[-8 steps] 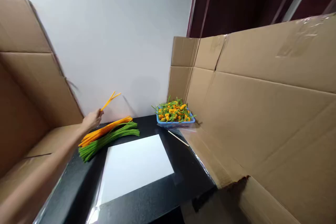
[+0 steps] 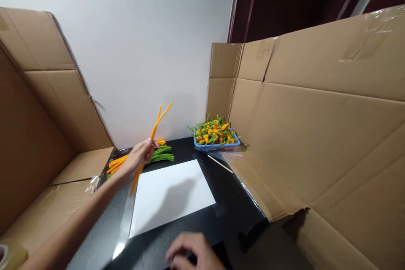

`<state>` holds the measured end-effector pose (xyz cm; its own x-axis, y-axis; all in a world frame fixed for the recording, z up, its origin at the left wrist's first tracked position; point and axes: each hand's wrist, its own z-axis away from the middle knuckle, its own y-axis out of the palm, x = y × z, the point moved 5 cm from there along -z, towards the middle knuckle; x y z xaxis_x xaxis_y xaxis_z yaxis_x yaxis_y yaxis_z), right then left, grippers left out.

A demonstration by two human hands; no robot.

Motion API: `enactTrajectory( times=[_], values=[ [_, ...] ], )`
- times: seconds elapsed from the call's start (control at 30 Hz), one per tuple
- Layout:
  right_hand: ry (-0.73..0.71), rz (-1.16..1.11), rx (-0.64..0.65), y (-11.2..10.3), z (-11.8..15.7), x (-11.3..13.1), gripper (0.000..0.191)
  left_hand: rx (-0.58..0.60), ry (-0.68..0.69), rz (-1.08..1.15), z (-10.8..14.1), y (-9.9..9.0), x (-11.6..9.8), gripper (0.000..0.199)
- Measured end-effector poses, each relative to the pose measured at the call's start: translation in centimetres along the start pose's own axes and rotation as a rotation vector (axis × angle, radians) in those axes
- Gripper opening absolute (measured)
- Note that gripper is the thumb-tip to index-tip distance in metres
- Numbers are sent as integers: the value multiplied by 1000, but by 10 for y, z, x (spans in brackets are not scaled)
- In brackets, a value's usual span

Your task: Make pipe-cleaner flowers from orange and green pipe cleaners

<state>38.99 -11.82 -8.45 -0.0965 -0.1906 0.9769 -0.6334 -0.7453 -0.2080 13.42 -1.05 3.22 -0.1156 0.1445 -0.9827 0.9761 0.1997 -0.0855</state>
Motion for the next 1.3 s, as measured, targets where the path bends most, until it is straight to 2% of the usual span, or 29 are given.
enactTrajectory(
  times=[0.07, 0.13, 0.2, 0.27, 0.37, 0.47, 0.6, 0.7, 0.77, 0.83, 0.9, 0.97, 1.03, 1.13, 1.23, 1.3],
  values=[
    [-103, -156, -206, -27, -29, 21, 27, 97, -67, 99, 37, 46, 6, 53],
    [-173, -381, -348, -52, -61, 35, 35, 180, -144, 154, 66, 81, 22, 53],
    [-193, -593, -420, -69, -91, 37, 39, 231, -206, 157, 84, 101, 44, 54],
    [-171, -724, -409, -77, -114, 30, 38, 243, -288, 147, 94, 107, 68, 54],
    [-59, -748, -377, -76, -134, 7, 36, 249, -397, 89, 99, 98, 94, 55],
    [24, -718, -421, -73, -142, -15, 38, 204, -395, -55, 95, 78, 101, 57],
    [19, -493, -397, -67, -154, -22, 40, -91, -162, -282, 75, 45, 85, 57],
    [9, -232, -325, -58, -164, -19, 37, -243, 12, -355, 57, 36, 70, 49],
    [7, -75, -302, -52, -169, -17, 33, -302, 93, -392, 45, 36, 66, 43],
    [-21, 36, -307, -49, -172, -15, 30, -332, 104, -364, 34, 37, 72, 36],
    [-48, 72, -303, -48, -172, -15, 27, -346, 62, -263, 24, 36, 83, 39],
    [-60, 52, -256, -49, -172, -17, 23, -384, 27, -108, 18, 31, 94, 42],
    [-69, 59, -171, -54, -171, -18, 20, -440, 35, 30, 14, 20, 96, 44],
    [-127, 213, -95, -69, -170, -15, 13, -484, 148, -19, 13, -2, 74, 46],
    [-245, 356, -183, -91, -172, 0, 18, -551, 384, -491, 22, -15, 28, 38],
    [-324, 387, -246, -102, -175, 14, 28, -519, 499, -770, 28, -11, 6, 36]
  ],
)
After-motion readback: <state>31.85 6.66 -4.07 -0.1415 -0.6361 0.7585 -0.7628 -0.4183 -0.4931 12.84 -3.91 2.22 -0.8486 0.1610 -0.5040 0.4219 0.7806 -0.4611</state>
